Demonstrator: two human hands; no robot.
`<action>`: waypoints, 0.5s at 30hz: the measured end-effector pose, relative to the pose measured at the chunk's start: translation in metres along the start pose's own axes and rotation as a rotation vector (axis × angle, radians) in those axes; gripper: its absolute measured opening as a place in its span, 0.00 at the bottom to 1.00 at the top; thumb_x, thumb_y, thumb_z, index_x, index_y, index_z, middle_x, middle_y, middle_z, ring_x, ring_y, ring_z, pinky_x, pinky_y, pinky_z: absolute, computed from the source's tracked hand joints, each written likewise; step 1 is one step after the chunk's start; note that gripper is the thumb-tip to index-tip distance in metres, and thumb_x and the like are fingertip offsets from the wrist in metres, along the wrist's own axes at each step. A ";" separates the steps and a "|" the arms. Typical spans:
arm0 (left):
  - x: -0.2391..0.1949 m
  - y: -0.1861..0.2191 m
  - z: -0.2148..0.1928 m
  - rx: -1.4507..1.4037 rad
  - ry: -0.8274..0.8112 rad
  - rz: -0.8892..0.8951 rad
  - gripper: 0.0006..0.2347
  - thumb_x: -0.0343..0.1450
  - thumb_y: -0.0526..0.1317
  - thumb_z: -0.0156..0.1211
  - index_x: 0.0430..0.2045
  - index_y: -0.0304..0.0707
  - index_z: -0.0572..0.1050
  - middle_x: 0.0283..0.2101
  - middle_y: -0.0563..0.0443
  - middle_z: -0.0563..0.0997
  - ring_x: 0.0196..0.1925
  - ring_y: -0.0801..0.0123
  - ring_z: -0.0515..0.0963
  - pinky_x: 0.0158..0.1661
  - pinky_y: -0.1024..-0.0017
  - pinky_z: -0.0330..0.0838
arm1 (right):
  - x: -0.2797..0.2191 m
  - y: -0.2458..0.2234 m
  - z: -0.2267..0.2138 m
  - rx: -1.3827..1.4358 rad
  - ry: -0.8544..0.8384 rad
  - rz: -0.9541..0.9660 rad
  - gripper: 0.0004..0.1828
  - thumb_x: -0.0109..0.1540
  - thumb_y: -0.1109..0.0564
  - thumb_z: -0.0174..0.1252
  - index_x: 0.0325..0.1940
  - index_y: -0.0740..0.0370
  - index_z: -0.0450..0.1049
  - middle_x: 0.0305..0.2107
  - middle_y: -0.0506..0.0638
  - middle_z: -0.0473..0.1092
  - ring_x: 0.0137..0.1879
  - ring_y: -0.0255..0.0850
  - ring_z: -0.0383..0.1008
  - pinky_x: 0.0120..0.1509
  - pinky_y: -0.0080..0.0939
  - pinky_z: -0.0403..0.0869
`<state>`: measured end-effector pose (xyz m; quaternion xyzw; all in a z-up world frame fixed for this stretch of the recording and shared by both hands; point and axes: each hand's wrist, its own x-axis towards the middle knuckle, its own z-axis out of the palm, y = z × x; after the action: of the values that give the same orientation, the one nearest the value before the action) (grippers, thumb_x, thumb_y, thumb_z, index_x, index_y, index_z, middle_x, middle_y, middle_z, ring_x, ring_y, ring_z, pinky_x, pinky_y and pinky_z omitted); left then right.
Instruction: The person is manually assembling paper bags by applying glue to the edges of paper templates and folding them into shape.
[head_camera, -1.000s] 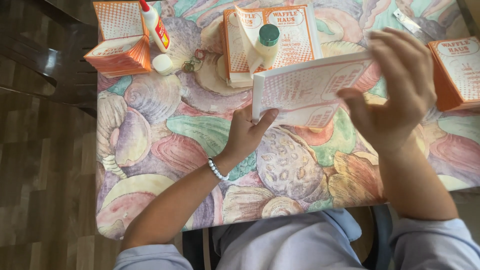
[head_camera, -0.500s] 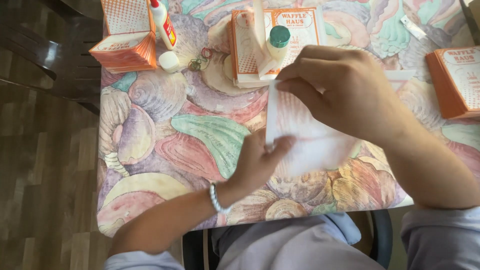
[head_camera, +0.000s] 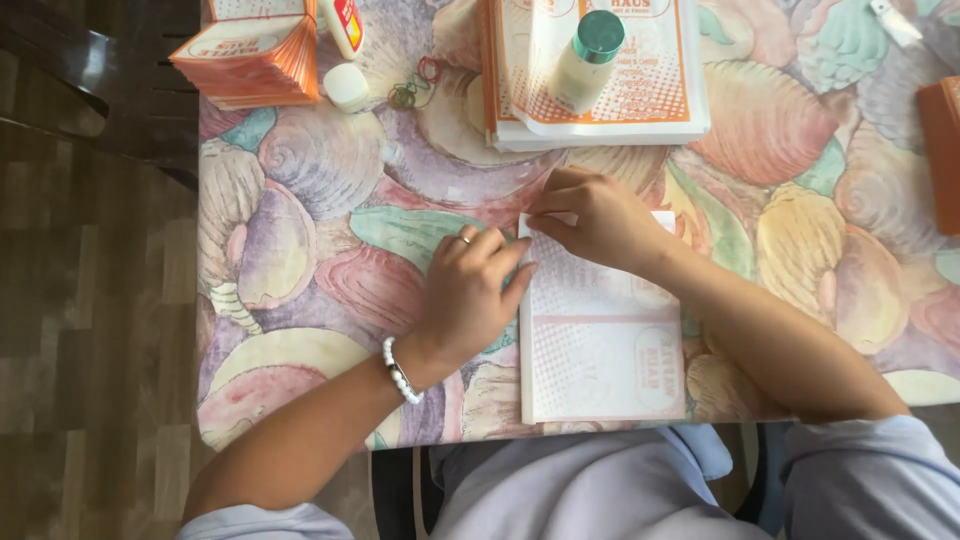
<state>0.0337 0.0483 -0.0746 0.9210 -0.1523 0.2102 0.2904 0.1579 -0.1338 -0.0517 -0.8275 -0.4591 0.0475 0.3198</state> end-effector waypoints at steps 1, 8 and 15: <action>-0.001 0.003 0.000 0.121 -0.045 0.045 0.14 0.69 0.45 0.64 0.44 0.38 0.80 0.29 0.52 0.71 0.35 0.58 0.74 0.39 0.58 0.69 | -0.003 0.001 0.004 -0.009 0.033 -0.019 0.05 0.60 0.62 0.66 0.40 0.64 0.84 0.29 0.55 0.73 0.38 0.49 0.77 0.38 0.45 0.75; -0.004 0.011 -0.004 0.275 -0.149 0.000 0.18 0.70 0.47 0.62 0.50 0.38 0.78 0.28 0.52 0.69 0.36 0.57 0.71 0.45 0.54 0.64 | -0.002 0.007 0.006 0.046 0.052 0.011 0.07 0.58 0.63 0.68 0.40 0.64 0.85 0.28 0.54 0.74 0.36 0.46 0.76 0.36 0.41 0.75; -0.003 0.011 -0.007 0.321 -0.212 -0.060 0.20 0.72 0.51 0.60 0.56 0.42 0.75 0.29 0.52 0.68 0.37 0.57 0.70 0.47 0.52 0.59 | -0.002 0.006 0.007 0.080 0.077 -0.008 0.07 0.56 0.64 0.69 0.38 0.65 0.85 0.27 0.54 0.74 0.36 0.45 0.75 0.36 0.40 0.75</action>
<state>0.0242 0.0445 -0.0657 0.9766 -0.1192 0.1248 0.1280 0.1589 -0.1340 -0.0615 -0.8132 -0.4477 0.0328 0.3704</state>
